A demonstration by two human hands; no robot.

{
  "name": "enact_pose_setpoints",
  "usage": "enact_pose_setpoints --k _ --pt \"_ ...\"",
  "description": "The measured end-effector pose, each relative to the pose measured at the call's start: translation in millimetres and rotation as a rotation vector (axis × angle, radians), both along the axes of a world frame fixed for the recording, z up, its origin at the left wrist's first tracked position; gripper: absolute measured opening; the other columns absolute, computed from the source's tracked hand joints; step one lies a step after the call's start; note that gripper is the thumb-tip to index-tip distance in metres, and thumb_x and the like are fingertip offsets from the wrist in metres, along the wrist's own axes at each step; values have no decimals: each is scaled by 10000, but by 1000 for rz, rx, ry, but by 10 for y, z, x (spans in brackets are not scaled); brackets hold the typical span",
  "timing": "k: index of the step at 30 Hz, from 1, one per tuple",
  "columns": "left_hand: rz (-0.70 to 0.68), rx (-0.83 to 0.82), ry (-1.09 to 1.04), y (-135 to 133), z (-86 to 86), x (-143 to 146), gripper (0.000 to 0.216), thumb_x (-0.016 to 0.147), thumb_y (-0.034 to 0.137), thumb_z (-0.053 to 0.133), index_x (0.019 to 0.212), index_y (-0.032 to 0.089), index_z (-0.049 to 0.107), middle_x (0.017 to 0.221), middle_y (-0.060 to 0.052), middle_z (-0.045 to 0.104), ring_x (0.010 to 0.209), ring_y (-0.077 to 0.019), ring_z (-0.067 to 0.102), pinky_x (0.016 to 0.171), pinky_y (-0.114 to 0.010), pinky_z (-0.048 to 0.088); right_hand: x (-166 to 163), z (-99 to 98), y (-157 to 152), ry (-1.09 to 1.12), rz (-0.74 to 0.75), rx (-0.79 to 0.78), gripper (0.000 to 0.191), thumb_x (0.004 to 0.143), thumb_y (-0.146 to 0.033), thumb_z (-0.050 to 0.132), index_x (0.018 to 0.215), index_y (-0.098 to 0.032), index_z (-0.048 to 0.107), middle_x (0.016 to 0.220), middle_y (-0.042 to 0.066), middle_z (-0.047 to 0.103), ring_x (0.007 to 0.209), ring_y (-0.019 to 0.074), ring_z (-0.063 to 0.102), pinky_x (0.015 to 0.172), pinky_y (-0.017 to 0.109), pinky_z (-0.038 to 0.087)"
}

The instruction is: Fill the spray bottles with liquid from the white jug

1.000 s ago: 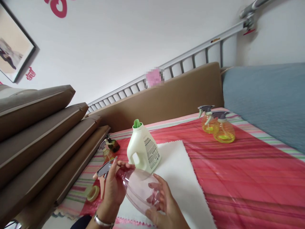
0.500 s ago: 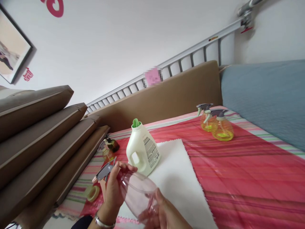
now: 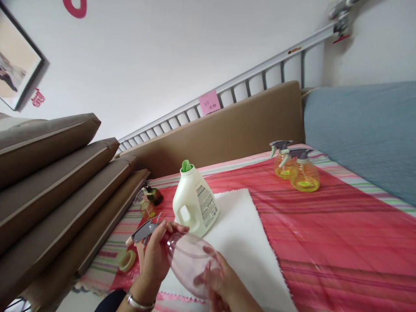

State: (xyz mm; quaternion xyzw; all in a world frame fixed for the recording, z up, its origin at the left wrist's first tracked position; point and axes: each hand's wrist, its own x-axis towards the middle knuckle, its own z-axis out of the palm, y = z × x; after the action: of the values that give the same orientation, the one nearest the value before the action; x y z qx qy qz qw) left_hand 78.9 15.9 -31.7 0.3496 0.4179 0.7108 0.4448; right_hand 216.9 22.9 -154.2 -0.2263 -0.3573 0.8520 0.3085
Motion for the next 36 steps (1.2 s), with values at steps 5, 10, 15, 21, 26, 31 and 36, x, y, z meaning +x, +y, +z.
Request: enact_pose_setpoints --k 5,10,15,21,26,31,36 --pt "-46 -59 -55 -15 -15 -20 248 773 282 585 569 142 593 641 -70 664 731 -254 657 793 -399 459 37 101 2 55 98 -254 898 706 -828 304 1206 -96 447 767 131 694 396 119 563 379 212 408" --pt "36 -85 -80 -2 -21 -38 235 737 289 629 560 143 579 618 -63 664 699 -245 657 786 -392 462 23 156 -28 139 -166 -39 1187 531 -625 758 1408 -347 9 1344 196 422 429 73 536 369 282 480" --pt "19 -102 -152 26 -43 -7 241 720 317 653 567 148 576 612 -51 662 678 -226 653 777 -381 471 71 239 -21 169 -222 -67 1194 529 -450 833 1402 -319 28 1243 171 501 457 66 526 378 245 460" --pt "91 -94 -174 79 -61 14 260 699 329 679 548 157 556 565 -31 642 616 -210 646 736 -376 487 45 212 -62 168 -277 61 981 493 -535 819 1287 -338 278 1328 145 414 522 79 510 401 250 427" --pt "126 -76 -176 103 -35 -28 241 683 301 685 545 162 545 554 -29 639 600 -216 644 681 -359 493 10 169 -154 18 -269 286 940 528 -105 740 1325 -310 286 940 11 598 705 143 544 671 280 441" --pt "51 -135 -189 65 15 -20 269 708 342 661 550 160 541 588 -59 669 648 -233 658 736 -384 486 53 132 -114 -47 -281 263 889 552 -345 801 1293 -315 311 1262 109 501 461 55 487 465 257 390" --pt "11 -107 -189 46 3 -12 275 729 361 641 563 162 550 612 -55 674 692 -231 663 769 -376 472 23 131 -74 56 -90 -63 855 697 -809 383 1292 -202 294 1058 187 622 342 86 511 341 240 338"
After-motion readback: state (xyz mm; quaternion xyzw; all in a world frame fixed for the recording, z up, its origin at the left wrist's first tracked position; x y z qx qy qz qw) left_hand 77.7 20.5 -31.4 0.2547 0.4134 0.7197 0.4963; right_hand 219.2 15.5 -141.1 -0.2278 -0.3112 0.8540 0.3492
